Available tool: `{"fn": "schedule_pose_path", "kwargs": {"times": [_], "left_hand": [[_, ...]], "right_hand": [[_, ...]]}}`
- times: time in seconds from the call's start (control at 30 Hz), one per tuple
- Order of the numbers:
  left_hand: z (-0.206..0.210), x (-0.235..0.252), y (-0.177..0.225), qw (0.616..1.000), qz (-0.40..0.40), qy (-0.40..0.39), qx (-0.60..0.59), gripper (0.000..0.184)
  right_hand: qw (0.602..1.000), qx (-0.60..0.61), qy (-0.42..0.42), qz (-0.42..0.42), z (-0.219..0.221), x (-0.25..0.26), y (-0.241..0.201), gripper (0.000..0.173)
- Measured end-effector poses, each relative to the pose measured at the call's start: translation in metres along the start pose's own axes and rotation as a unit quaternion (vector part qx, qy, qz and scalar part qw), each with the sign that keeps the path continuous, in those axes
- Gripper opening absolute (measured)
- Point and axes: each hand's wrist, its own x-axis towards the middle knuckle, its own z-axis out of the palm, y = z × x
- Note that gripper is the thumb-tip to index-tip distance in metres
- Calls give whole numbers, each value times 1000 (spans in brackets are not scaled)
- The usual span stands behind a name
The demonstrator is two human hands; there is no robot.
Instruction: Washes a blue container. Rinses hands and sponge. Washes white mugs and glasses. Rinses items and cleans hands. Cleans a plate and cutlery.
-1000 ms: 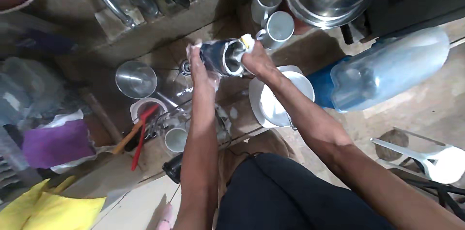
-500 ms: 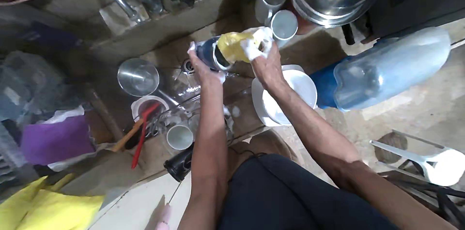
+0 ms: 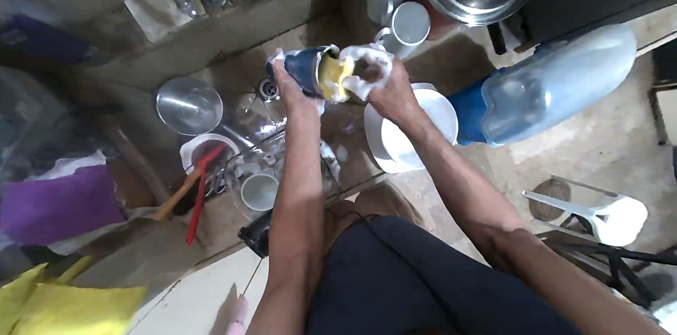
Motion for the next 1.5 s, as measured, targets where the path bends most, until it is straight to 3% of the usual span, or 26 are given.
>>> {"fn": "schedule_pose_path", "kwargs": {"times": [0.1,0.2,0.37,0.53,0.63,0.73,0.83,0.93,1.1,1.2,1.33,1.5], "left_hand": [[-1,-7,-2,999,-28,-37,12,46],[6,-16,0,997,-35,-58,36,47],[-5,-2,9,997,-35,-52,42,53],[-15,17,17,998,-31,-41,28,56],[-9,11,17,999,-36,-26,19,54],[-8,11,14,999,-19,-37,5,49],[-10,9,14,998,-19,-52,-23,47],[-12,11,15,996,-26,-69,-51,44],[-9,8,17,995,-52,-67,-47,45],[-4,3,18,997,-43,-62,-34,43],[5,-12,20,999,-16,-27,29,40],[10,-15,14,994,1,-24,105,47]], "right_hand": [[983,-147,101,-35,25,14,14,21],[949,-292,119,-1,39,15,15,14],[950,-292,105,-40,12,-29,21,25],[891,-404,-13,205,-58,-122,35,38],[862,-413,-66,285,-62,-165,46,29],[846,-383,-77,362,-60,-155,61,23],[879,-295,-60,370,-77,-152,44,24],[908,-270,-34,318,-95,-158,21,23],[931,-363,16,34,-82,-133,-35,32],[928,-364,8,-76,-59,-99,-54,32],[911,-396,-3,-113,-18,-45,-44,31],[908,-412,-24,-70,28,-15,-18,32]]}}
